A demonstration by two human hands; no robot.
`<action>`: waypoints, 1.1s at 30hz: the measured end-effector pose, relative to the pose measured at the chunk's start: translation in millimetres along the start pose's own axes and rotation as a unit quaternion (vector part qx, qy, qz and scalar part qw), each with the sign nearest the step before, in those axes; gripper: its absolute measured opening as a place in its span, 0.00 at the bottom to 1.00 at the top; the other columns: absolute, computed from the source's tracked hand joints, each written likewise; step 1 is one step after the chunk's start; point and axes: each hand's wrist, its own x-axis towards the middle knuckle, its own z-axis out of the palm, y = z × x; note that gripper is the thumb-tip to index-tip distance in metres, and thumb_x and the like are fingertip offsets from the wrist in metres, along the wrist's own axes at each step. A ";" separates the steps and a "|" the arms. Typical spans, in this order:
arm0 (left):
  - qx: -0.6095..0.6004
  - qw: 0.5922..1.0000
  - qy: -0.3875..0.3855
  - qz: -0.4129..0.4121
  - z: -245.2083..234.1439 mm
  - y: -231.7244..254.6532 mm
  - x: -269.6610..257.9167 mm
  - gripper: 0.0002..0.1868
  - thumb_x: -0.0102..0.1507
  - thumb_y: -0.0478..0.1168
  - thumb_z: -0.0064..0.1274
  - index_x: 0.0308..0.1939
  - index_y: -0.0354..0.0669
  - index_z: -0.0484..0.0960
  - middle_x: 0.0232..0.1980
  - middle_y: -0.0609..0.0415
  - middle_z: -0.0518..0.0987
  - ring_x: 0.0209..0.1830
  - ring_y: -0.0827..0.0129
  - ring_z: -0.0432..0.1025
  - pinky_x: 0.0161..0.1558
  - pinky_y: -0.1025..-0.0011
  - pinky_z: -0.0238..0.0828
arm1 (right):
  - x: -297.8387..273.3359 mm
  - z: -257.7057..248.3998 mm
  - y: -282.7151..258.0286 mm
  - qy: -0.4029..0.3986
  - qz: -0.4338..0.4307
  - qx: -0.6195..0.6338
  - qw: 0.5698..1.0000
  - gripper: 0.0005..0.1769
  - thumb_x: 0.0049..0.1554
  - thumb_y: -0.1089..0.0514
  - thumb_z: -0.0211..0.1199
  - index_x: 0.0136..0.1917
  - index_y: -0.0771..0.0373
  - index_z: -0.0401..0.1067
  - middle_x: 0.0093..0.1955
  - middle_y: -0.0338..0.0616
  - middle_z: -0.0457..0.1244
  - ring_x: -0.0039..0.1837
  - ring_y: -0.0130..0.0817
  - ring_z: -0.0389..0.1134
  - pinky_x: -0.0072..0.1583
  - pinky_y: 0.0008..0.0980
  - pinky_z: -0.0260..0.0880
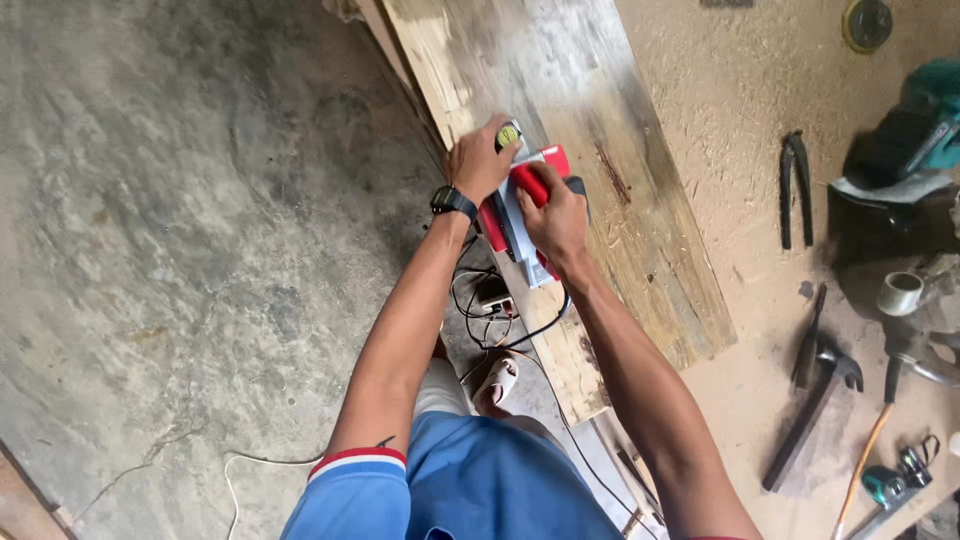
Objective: The person sands a wooden plank using a handheld electric planer, moving the tool back and forth along the length of the board and then switching to a larger industrial belt sander to smooth the surface.
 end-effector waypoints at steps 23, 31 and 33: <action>0.051 0.999 -0.002 0.009 -30.3 -67.3 128.7 0.22 0.69 0.55 0.49 0.59 0.45 0.74 0.44 0.38 0.84 0.44 0.42 0.81 0.42 0.48 0.81 | 112.6 54.8 -52.7 -0.002 -0.010 0.027 1.000 0.23 0.55 0.57 0.70 0.64 0.48 0.73 0.53 0.58 0.71 0.53 0.68 0.72 0.53 0.57 0.74; 0.042 0.999 -0.004 0.015 -45.7 -69.1 165.6 0.20 0.69 0.53 0.49 0.60 0.46 0.74 0.42 0.37 0.83 0.43 0.39 0.81 0.40 0.45 0.79 | 150.4 61.8 -76.0 0.010 -0.023 0.012 1.000 0.23 0.54 0.56 0.71 0.63 0.51 0.74 0.54 0.55 0.71 0.54 0.68 0.72 0.53 0.60 0.73; 0.049 0.999 -0.011 0.017 -42.8 -76.6 179.7 0.21 0.69 0.54 0.49 0.59 0.47 0.73 0.41 0.37 0.83 0.43 0.40 0.81 0.41 0.45 0.78 | 161.7 63.8 -74.9 0.011 -0.023 0.009 1.000 0.23 0.54 0.56 0.71 0.64 0.51 0.74 0.53 0.55 0.71 0.53 0.68 0.71 0.52 0.60 0.73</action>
